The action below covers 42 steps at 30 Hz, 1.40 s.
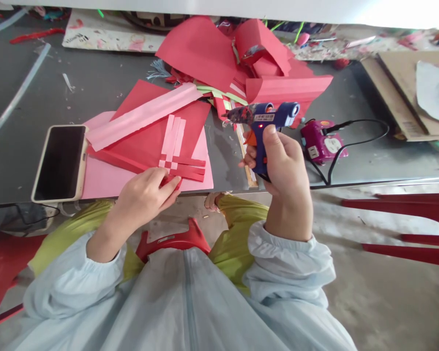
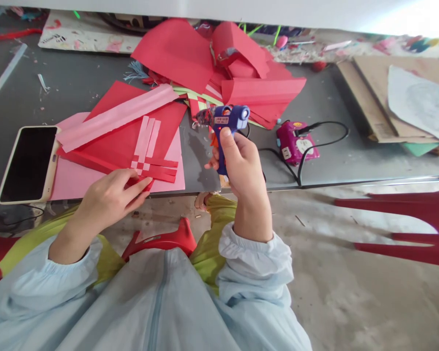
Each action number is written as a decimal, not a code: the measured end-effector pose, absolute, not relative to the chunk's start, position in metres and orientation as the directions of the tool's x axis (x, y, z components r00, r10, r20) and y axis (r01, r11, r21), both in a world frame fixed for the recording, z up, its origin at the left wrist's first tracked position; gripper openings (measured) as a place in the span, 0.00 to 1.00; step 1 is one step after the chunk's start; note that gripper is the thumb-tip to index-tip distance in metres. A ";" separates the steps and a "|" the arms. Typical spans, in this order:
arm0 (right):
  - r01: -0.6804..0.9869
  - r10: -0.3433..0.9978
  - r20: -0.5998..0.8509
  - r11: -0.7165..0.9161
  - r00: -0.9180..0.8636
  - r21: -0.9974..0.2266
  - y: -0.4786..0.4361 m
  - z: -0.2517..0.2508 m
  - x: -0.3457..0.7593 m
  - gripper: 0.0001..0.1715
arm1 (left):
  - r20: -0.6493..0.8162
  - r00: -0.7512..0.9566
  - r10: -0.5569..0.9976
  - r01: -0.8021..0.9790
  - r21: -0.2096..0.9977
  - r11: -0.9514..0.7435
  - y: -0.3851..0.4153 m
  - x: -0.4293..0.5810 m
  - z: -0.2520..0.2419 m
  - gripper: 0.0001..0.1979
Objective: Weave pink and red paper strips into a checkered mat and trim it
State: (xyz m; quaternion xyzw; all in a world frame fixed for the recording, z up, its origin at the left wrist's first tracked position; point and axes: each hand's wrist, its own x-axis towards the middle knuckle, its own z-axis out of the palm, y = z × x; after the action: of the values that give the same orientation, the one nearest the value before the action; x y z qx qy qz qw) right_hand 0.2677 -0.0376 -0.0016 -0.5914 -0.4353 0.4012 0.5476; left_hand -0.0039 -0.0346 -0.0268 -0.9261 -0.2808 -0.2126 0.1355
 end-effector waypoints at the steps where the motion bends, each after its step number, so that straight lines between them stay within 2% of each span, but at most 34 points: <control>1: 0.070 0.949 -0.018 -0.042 0.315 -0.997 -0.038 -0.001 0.267 0.31 | 0.471 0.752 0.462 0.579 -0.136 -0.804 -0.035 -0.004 -0.027 0.08; 5: 0.073 0.941 -0.070 -0.100 0.330 -0.992 -0.042 0.004 0.264 0.30 | 0.482 0.748 0.455 0.583 -0.149 -0.799 -0.035 -0.004 -0.029 0.08; 11: 0.010 0.951 -0.175 -0.184 0.257 -0.983 -0.045 0.008 0.262 0.20 | 0.481 0.732 0.483 0.606 -0.133 -0.785 -0.036 -0.004 -0.031 0.09; 15: -0.076 0.951 -0.249 -0.239 0.183 -0.968 -0.046 0.010 0.263 0.23 | 0.503 0.715 0.486 0.614 -0.118 -0.780 -0.036 -0.003 -0.032 0.10; 20: -0.191 0.961 -0.274 -0.262 0.037 -0.946 -0.051 0.014 0.263 0.28 | 0.495 0.686 0.534 0.645 -0.074 -0.761 -0.035 -0.005 -0.031 0.11; 28: -0.068 0.958 -0.286 -0.286 -0.009 -0.956 -0.055 0.015 0.264 0.40 | 0.493 0.609 0.621 0.691 0.055 -0.721 -0.028 -0.012 -0.037 0.13; 31: -0.041 0.940 -0.332 -0.336 -0.072 -0.941 -0.059 0.014 0.265 0.39 | 0.471 0.596 0.650 0.698 0.095 -0.709 -0.027 -0.014 -0.038 0.14; 36: 0.010 0.867 -0.410 -0.424 -0.282 -0.905 -0.066 0.015 0.263 0.34 | 0.414 0.583 0.699 0.718 0.142 -0.682 -0.027 -0.013 -0.035 0.16; 42: 0.117 0.828 -0.417 -0.404 -0.376 -0.907 -0.068 0.010 0.258 0.37 | 0.371 0.591 0.716 0.709 0.184 -0.680 -0.028 -0.014 -0.033 0.18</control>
State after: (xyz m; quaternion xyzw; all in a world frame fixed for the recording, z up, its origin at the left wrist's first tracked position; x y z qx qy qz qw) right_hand 0.2582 -0.0676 0.0099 -0.4934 -0.4789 0.6771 0.2622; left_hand -0.0140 -0.0277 -0.0332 -0.8918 -0.3997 -0.2118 -0.0083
